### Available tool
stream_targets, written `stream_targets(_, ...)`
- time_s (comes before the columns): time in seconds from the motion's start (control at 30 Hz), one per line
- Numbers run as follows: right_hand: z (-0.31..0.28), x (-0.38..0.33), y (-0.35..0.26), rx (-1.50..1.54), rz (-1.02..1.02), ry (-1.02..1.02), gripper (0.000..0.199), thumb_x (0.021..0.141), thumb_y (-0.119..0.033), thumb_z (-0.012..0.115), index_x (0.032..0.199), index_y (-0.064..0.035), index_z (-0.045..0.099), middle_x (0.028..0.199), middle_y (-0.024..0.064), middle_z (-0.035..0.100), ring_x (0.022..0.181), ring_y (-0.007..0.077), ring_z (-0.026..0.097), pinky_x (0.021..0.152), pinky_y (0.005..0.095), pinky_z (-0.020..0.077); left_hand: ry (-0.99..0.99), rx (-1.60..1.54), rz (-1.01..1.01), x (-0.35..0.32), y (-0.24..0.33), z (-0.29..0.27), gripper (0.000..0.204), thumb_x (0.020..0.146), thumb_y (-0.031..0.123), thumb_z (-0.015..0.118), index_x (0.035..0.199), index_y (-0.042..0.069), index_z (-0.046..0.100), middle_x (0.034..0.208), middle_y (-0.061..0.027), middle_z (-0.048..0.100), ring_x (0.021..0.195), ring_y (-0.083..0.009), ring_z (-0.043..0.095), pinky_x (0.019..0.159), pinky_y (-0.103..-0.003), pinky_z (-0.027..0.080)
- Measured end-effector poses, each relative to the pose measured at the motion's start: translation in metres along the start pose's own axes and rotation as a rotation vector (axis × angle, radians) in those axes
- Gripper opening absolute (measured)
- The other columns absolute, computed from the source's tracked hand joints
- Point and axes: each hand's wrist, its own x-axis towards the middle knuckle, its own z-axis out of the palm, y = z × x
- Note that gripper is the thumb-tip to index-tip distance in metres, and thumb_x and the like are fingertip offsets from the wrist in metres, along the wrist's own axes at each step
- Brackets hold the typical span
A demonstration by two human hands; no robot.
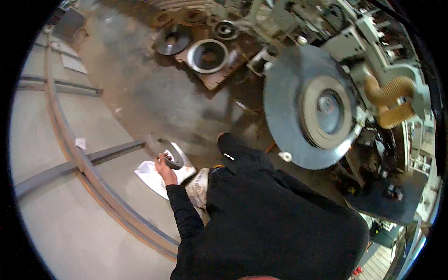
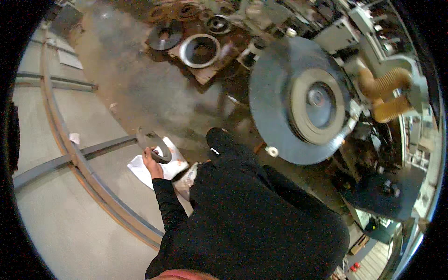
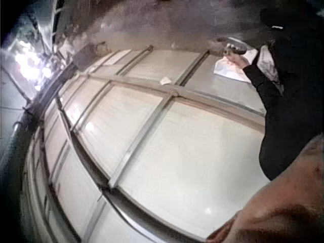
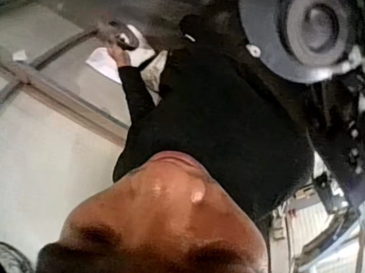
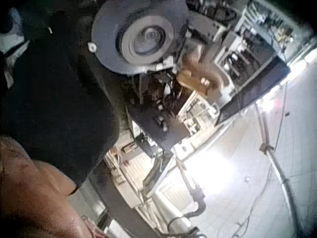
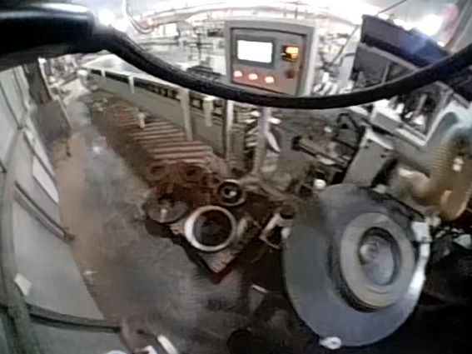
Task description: The person walks to an industrial edge-banding machine, fits a roll of edging tape onto a circular dispenser, trims the material with a utility knife, and then adjusts components inside the machine casing.
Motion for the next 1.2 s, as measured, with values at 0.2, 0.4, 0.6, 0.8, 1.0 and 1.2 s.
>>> stream_targets(0.2, -0.049, 0.087, -0.116, 0.147, 0.028, 0.071, 0.055, 0.098, -0.046, 0.064, 0.133, -0.0039, 0.066, 0.132, 0.0204, 0.067, 0.116, 0.0386, 0.066, 0.095, 0.0527, 0.0534, -0.098, 0.097, -0.124, 0.163, -0.015, -0.028, 0.018, 0.107, 0.024, 0.064, 0.105, 0.007, 0.06, 0.089, -0.0031, 0.064, 0.079, -0.0153, 0.059, 0.075, -0.032, 0.048)
stream_targets(0.4, -0.226, 0.165, -0.277, 0.149, 0.0, 0.217, 0.059, 0.097, -0.05, 0.064, 0.129, -0.0007, 0.069, 0.127, 0.0234, 0.069, 0.115, 0.0413, 0.066, 0.097, 0.0531, 0.0527, 0.171, 0.121, -0.555, 0.204, -0.069, -0.102, 0.026, 0.106, 0.031, 0.063, 0.101, 0.005, 0.063, 0.086, -0.0035, 0.061, 0.075, -0.0185, 0.059, 0.07, -0.038, 0.049)
stream_targets(0.6, -0.457, 0.288, -0.558, 0.243, -0.23, 0.582, 0.064, 0.095, -0.054, 0.064, 0.124, 0.0024, 0.071, 0.123, 0.0265, 0.072, 0.114, 0.044, 0.067, 0.099, 0.0534, 0.052, 0.031, 0.503, -0.719, 0.262, -0.008, -0.098, 0.025, 0.106, 0.029, 0.063, 0.102, 0.004, 0.061, 0.085, -0.0036, 0.061, 0.073, -0.0181, 0.058, 0.068, -0.038, 0.048)
stream_targets(0.8, -0.713, 0.325, -0.911, 0.217, -0.547, 0.611, 0.051, 0.1, -0.049, 0.064, 0.127, -0.0057, 0.069, 0.121, 0.0211, 0.073, 0.11, 0.0384, 0.07, 0.096, 0.0487, 0.0548, -0.014, 0.501, -0.727, 0.441, 0.042, -0.078, 0.025, 0.106, 0.028, 0.063, 0.104, 0.004, 0.061, 0.086, -0.0039, 0.062, 0.073, -0.0179, 0.058, 0.068, -0.037, 0.048)
stream_targets(1.0, -0.782, 0.359, -1.096, 0.153, -0.679, 0.661, 0.045, 0.101, -0.045, 0.065, 0.12, -0.0047, 0.07, 0.111, 0.0192, 0.075, 0.101, 0.0377, 0.071, 0.088, 0.0484, 0.0557, -0.011, 0.408, -0.668, 0.679, 0.126, -0.092, 0.024, 0.106, 0.028, 0.064, 0.105, 0.004, 0.06, 0.087, -0.0042, 0.064, 0.073, -0.0177, 0.059, 0.068, -0.037, 0.048)
stream_targets(1.2, -0.707, 0.436, -1.032, 0.194, -0.316, 0.264, 0.045, 0.103, -0.043, 0.06, 0.12, -0.0028, 0.07, 0.096, 0.0196, 0.077, 0.091, 0.0409, 0.071, 0.083, 0.0528, 0.0543, 0.082, 0.166, -0.426, 0.993, 0.276, -0.069, 0.023, 0.106, 0.026, 0.065, 0.106, 0.004, 0.059, 0.087, -0.0042, 0.064, 0.072, -0.0171, 0.059, 0.068, -0.036, 0.048)
